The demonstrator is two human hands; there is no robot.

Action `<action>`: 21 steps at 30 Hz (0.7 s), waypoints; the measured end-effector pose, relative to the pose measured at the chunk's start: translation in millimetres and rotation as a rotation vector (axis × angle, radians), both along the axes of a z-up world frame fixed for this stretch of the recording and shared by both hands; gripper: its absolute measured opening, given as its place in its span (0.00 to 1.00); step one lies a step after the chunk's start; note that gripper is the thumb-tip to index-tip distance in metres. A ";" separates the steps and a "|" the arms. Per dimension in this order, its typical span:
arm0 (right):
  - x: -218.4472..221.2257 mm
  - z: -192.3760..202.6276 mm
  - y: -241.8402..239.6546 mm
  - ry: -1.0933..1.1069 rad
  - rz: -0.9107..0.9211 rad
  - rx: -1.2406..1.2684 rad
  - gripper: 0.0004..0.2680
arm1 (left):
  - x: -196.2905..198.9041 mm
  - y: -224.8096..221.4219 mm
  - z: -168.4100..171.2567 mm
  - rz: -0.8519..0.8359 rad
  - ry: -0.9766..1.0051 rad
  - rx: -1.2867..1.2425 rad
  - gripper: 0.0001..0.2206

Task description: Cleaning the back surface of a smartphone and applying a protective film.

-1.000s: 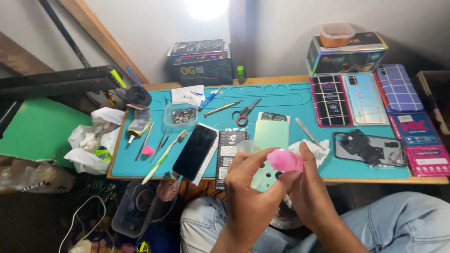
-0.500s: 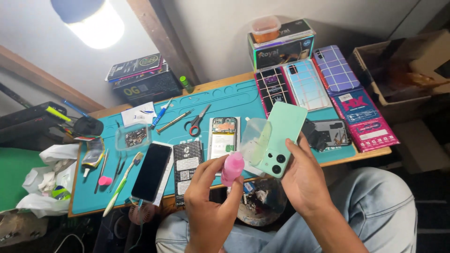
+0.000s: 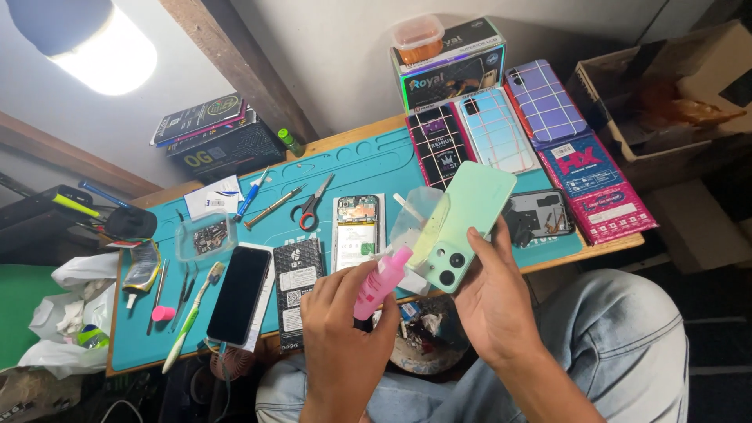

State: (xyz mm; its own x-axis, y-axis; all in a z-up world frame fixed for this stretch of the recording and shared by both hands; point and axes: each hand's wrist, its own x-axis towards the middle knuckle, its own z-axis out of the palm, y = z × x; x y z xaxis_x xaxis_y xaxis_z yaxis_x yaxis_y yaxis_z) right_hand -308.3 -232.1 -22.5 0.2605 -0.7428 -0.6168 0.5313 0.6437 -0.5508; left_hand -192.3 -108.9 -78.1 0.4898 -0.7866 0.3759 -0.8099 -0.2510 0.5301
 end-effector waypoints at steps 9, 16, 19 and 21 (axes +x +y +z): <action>-1.6 -10.8 -0.1 -0.023 0.024 0.016 0.20 | -4.2 -4.6 15.4 -0.014 -0.133 0.035 0.19; -3.7 -14.7 0.1 -0.071 -0.003 0.033 0.20 | -4.9 -6.5 21.8 -0.008 -0.185 0.075 0.19; -5.4 -17.2 0.3 -0.084 0.005 0.032 0.21 | -6.2 -6.5 24.7 -0.016 -0.181 0.082 0.18; -5.3 -15.0 0.0 -0.077 0.005 0.041 0.23 | -6.6 -6.8 27.3 -0.019 -0.195 0.088 0.18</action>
State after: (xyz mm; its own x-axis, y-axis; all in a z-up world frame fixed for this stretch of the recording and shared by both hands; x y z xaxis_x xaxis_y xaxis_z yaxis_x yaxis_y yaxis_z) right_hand -313.6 -232.1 -37.6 0.3119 -0.7160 -0.6245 0.5679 0.6675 -0.4817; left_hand -198.9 -115.7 -50.9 0.3990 -0.8291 0.3917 -0.9001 -0.2726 0.3400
